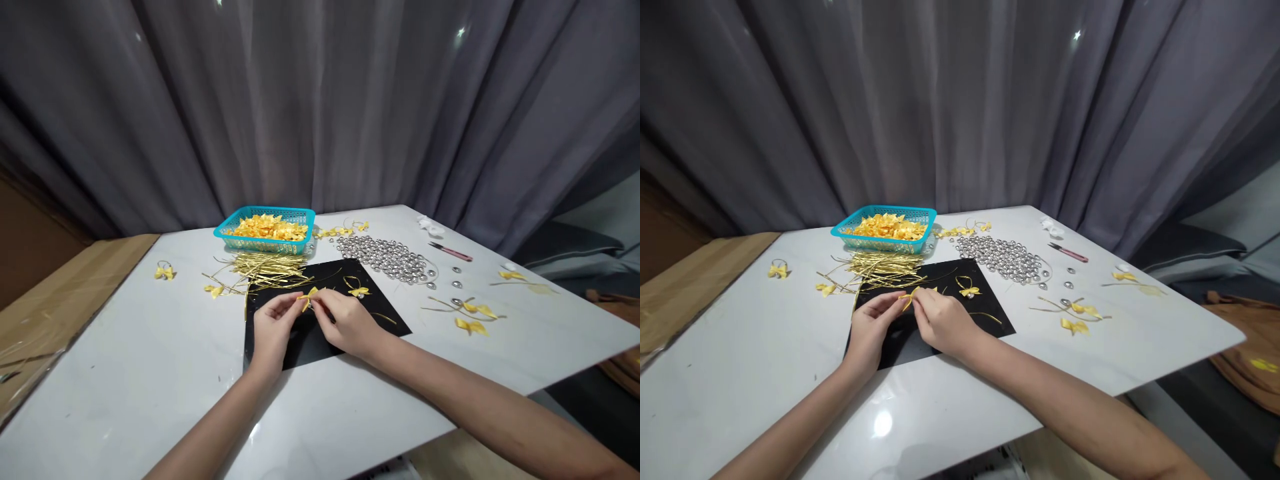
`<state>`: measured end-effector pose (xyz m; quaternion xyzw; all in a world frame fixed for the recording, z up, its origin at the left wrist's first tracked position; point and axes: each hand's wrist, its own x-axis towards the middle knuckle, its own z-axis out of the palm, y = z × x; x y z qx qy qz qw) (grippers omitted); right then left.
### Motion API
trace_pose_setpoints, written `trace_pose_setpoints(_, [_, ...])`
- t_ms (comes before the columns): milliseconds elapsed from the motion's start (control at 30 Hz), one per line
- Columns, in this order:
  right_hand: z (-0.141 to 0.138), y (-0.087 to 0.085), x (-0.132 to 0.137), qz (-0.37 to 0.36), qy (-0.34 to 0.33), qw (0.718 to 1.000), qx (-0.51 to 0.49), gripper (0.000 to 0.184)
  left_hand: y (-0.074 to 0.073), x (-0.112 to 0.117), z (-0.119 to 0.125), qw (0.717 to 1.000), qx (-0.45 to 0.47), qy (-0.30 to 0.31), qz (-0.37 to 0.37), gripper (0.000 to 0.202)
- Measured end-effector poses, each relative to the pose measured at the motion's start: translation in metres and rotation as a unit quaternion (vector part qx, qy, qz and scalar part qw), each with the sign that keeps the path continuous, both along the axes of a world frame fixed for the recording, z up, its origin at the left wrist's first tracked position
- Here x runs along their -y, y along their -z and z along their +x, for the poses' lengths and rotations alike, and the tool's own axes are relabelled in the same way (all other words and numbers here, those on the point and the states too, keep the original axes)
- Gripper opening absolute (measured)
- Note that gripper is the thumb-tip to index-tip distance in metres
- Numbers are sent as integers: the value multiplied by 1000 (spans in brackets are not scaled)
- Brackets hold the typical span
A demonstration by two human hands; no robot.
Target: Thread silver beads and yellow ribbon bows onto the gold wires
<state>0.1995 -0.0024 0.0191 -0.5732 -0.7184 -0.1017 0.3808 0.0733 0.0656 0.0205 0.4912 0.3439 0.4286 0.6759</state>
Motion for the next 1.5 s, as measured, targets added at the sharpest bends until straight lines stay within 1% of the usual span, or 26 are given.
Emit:
trace_pose_setpoints(100, [0,-1,0,8,-21,1000,-7,14,3,-5,0,999,13,7,-37,29])
trace_pose_setpoints(200, [1,-1,0,5,-34,999,-13,14,4,-8,0,998,23,15,-54,30])
trace_pose_setpoints(433, [2,-1,0,11,-50,998,-36,13,2,-8,-1,997,30,33,-59,31])
trace_pose_setpoints(667, [4,0,-1,3,-51,998,-31,15,0,-9,-1,996,41,43,-66,31])
trace_pose_setpoints(1000, [5,7,-3,-2,-49,999,-13,17,2,-11,-3,997,38,59,-44,23])
trace_pose_setpoints(1100, [6,7,-3,2,-51,999,-11,18,2,-10,-4,996,40,67,-38,23])
trace_pose_setpoints(1233, [5,6,-2,-2,-56,998,-10,19,2,-10,-4,997,35,61,-25,23])
trace_pose_setpoints(1367, [5,5,-2,-6,-54,998,-14,19,1,-9,-3,998,16,59,9,21])
trace_pose_setpoints(1500, [6,7,-2,-9,-43,999,-18,18,0,-7,-3,997,-6,52,64,17])
